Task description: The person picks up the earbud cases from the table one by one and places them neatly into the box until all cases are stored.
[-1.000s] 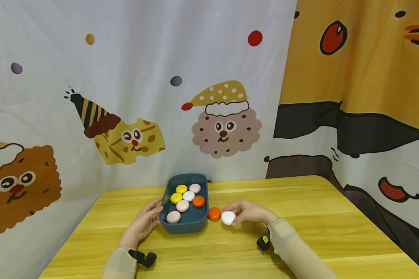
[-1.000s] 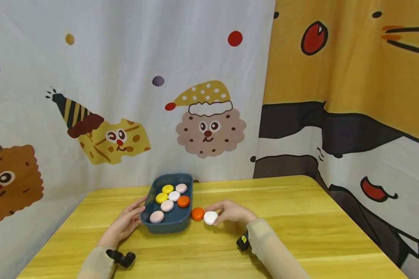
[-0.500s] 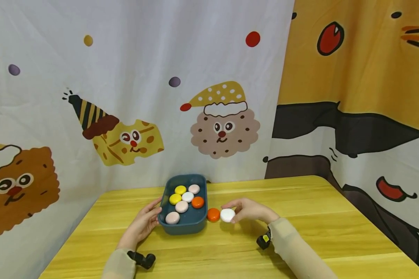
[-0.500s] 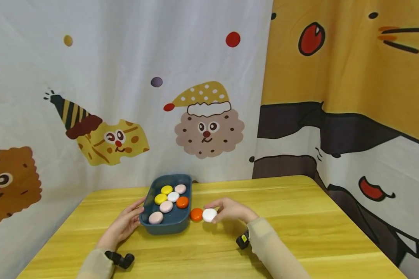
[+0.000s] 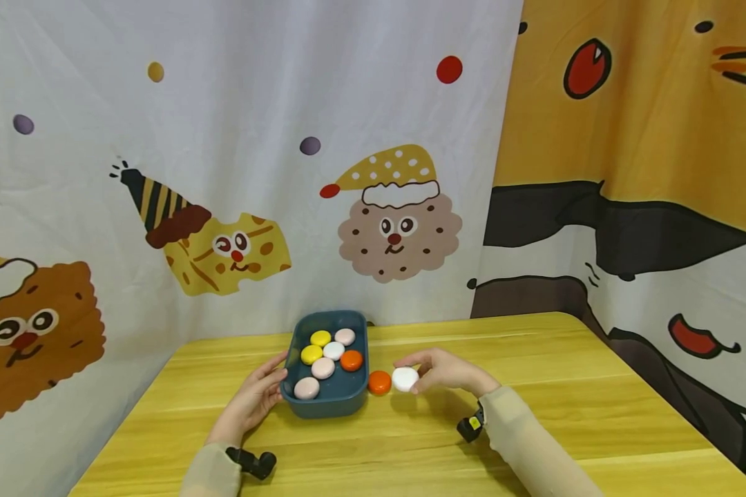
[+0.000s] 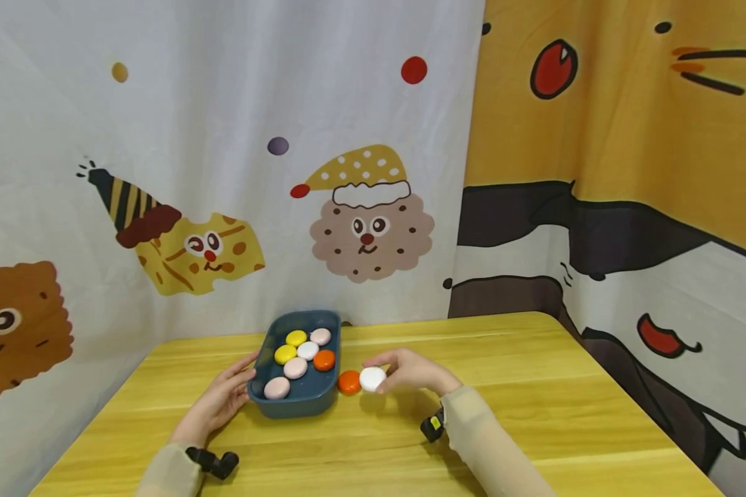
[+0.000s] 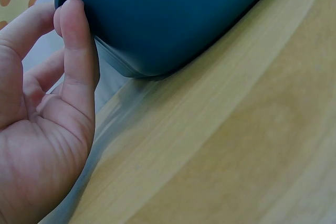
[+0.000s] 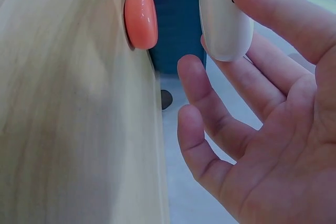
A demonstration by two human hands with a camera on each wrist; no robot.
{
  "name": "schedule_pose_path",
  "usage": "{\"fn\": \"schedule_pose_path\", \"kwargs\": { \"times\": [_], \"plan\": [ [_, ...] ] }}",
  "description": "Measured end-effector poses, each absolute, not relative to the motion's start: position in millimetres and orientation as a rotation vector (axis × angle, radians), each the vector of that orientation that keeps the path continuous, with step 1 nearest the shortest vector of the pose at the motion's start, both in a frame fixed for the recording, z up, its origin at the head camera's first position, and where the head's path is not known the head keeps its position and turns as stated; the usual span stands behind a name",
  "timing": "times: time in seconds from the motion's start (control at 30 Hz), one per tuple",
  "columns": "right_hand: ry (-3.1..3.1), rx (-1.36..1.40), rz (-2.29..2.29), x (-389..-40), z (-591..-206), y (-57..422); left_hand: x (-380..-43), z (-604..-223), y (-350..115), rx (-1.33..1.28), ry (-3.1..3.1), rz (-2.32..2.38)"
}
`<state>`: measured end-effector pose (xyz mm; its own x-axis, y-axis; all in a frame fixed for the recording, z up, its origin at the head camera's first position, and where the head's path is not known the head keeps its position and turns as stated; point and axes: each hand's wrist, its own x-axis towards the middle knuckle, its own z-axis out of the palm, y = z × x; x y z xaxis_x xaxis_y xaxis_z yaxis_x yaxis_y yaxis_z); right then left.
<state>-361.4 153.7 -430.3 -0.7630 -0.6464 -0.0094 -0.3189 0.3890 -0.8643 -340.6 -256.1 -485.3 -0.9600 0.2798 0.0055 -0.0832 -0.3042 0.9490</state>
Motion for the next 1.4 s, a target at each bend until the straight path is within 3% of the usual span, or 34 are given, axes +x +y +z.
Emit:
{"fn": "schedule_pose_path", "kwargs": {
  "times": [0.9, 1.4],
  "plan": [
    [2.337, -0.875, -1.329, -355, -414, 156, -343, -488, -255, 0.273, 1.699, 2.345],
    [2.37, -0.987, -1.235, -363, -393, 132, -342, -487, -258, 0.249, 1.69, 2.342]
  ]
}}
